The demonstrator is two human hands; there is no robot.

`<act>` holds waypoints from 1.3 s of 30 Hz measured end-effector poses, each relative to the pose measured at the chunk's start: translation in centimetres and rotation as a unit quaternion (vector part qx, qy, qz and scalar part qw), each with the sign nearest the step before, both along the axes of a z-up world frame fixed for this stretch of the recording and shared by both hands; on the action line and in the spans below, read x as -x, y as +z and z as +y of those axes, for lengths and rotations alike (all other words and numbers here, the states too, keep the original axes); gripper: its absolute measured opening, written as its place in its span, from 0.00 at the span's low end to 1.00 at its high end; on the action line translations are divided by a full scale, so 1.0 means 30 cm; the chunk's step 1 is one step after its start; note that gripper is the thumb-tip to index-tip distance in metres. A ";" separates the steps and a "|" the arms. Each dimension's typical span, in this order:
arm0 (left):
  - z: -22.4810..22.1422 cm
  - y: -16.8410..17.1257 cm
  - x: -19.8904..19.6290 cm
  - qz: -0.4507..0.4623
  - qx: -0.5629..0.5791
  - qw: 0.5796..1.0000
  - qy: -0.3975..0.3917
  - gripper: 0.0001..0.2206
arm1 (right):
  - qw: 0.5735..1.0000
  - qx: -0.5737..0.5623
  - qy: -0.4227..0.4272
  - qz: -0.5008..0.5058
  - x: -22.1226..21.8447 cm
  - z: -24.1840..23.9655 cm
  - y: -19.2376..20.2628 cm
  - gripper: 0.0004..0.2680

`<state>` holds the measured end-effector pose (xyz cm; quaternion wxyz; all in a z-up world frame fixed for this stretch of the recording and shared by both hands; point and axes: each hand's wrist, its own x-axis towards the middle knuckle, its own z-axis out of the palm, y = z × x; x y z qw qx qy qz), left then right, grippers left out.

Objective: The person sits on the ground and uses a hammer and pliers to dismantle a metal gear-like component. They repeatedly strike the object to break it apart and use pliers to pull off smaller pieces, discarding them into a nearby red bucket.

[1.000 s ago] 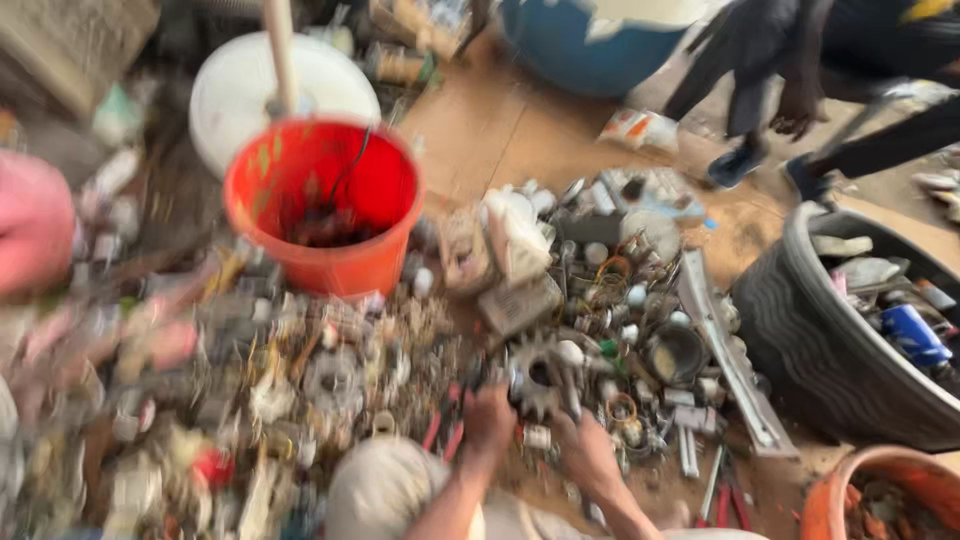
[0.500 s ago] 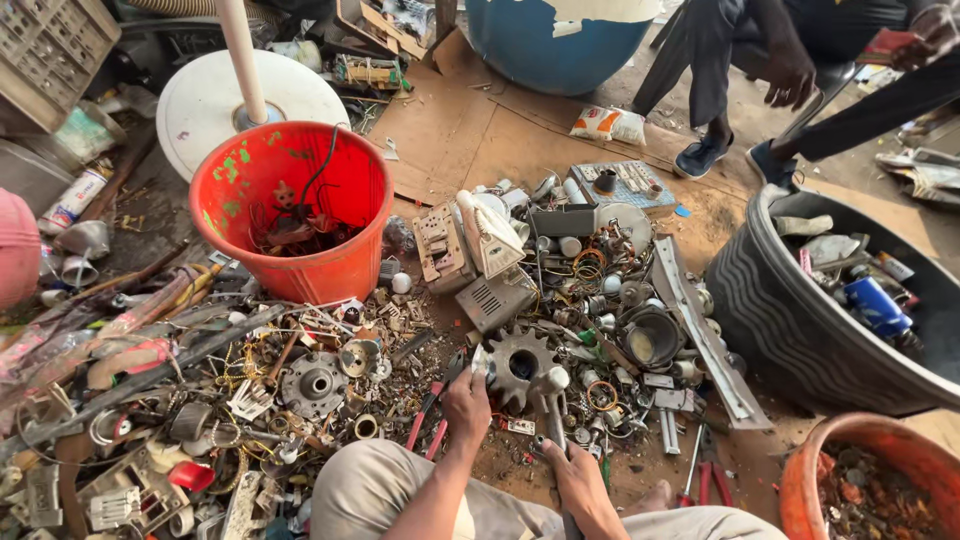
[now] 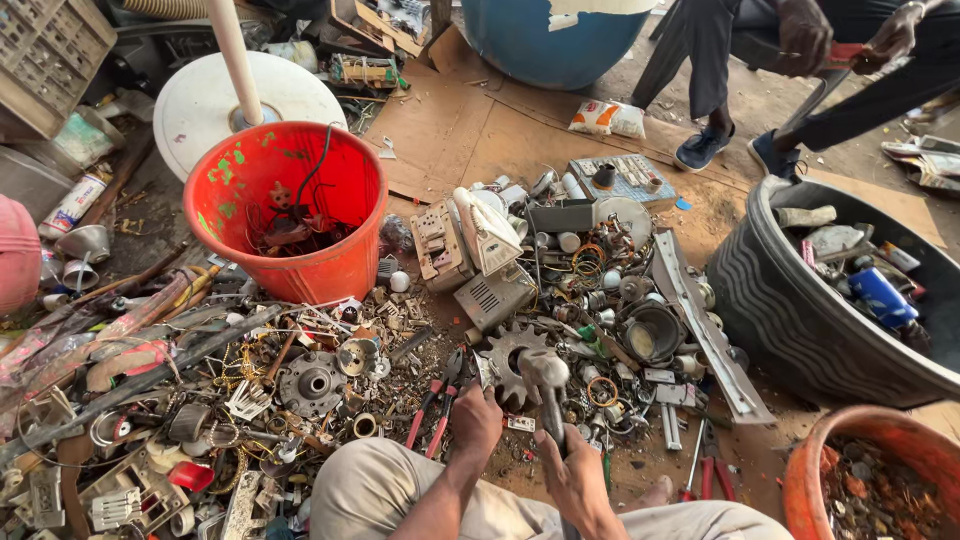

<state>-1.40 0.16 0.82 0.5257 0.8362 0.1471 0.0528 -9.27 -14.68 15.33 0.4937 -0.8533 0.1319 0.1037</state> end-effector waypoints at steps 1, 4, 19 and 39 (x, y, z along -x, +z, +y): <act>-0.002 -0.008 -0.010 -0.005 -0.053 0.999 -0.002 0.09 | 0.998 0.022 0.015 -0.049 -0.005 -0.001 0.003 0.13; 0.009 -0.025 -0.059 -0.011 -0.162 0.986 -0.046 0.08 | 0.943 -0.032 0.087 -0.318 0.006 -0.051 -0.007 0.12; 0.028 -0.005 -0.091 -0.018 -0.207 0.976 -0.065 0.08 | 0.992 0.112 0.037 0.039 -0.150 0.050 0.205 0.14; 0.024 0.000 -0.102 0.003 -0.196 0.979 -0.063 0.07 | 0.997 0.065 -0.001 0.042 -0.169 0.021 0.265 0.12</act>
